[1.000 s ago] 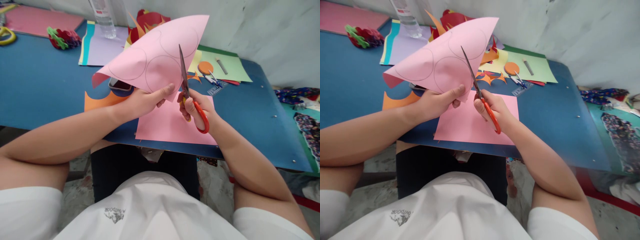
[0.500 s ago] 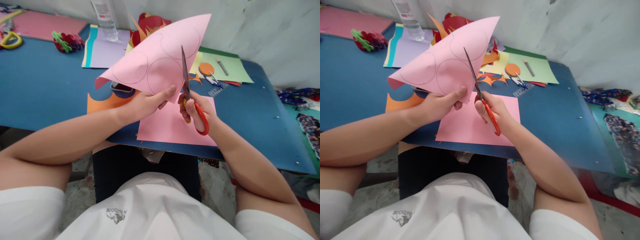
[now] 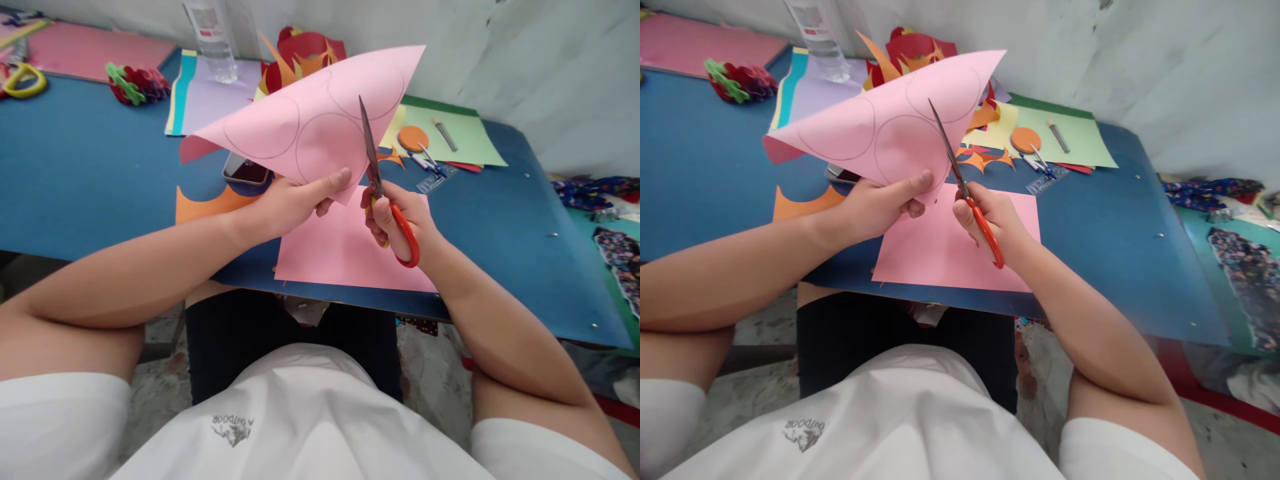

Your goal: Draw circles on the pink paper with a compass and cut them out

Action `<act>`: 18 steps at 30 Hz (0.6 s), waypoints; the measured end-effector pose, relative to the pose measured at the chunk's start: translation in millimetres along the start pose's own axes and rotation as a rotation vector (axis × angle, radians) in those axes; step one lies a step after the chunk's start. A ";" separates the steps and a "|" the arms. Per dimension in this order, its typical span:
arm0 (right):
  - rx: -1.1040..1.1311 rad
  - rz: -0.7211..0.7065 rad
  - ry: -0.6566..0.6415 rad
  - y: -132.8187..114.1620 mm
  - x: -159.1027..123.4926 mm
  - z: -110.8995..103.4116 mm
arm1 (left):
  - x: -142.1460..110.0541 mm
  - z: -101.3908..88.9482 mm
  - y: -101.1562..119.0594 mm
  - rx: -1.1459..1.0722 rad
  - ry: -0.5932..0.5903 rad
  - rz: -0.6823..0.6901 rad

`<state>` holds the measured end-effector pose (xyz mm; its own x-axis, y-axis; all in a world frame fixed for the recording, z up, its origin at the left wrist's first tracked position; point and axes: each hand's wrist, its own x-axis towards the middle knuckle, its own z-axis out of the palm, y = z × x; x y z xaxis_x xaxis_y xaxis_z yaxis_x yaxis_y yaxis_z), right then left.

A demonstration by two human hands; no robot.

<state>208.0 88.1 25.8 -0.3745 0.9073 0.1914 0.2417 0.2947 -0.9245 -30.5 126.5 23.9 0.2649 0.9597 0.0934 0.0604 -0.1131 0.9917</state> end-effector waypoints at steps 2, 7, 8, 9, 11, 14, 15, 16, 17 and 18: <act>0.002 0.000 0.004 -2.6 -0.4 0.3 | 1.3 -0.6 -1.6 -0.022 -0.005 0.006; 0.006 0.004 0.005 -5.6 -0.6 0.2 | 3.1 -3.2 -4.9 -0.007 0.004 0.006; 0.006 0.004 0.005 -5.8 -0.5 -0.1 | 3.4 -4.0 -5.3 0.000 0.007 0.001; 0.005 0.002 0.006 -6.0 -0.4 -0.3 | 3.8 -4.9 -5.6 0.009 0.013 -0.005; 0.001 -0.006 0.008 -6.7 -0.2 -0.8 | 4.9 -6.6 -6.2 0.018 0.032 -0.015; -0.002 0.007 0.015 -8.0 0.0 -1.5 | 7.1 -8.2 -7.6 -0.022 0.054 -0.005; -0.001 0.012 0.016 -8.4 0.0 -1.7 | 7.7 -8.4 -8.4 -0.044 0.052 0.000; 0.000 0.017 0.018 -8.8 0.1 -1.9 | 8.1 -8.5 -9.1 -0.070 0.046 0.007; 0.001 0.017 0.019 -9.2 0.2 -2.1 | 8.3 -8.5 -9.6 -0.092 0.037 0.016; 0.001 0.014 0.020 -9.5 0.3 -2.2 | 8.1 -8.3 -9.8 -0.111 0.030 0.026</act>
<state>207.6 86.2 35.4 -0.3533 0.9170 0.1853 0.2456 0.2821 -0.9274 -36.9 137.6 15.7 0.2363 0.9643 0.1198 -0.0531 -0.1103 0.9925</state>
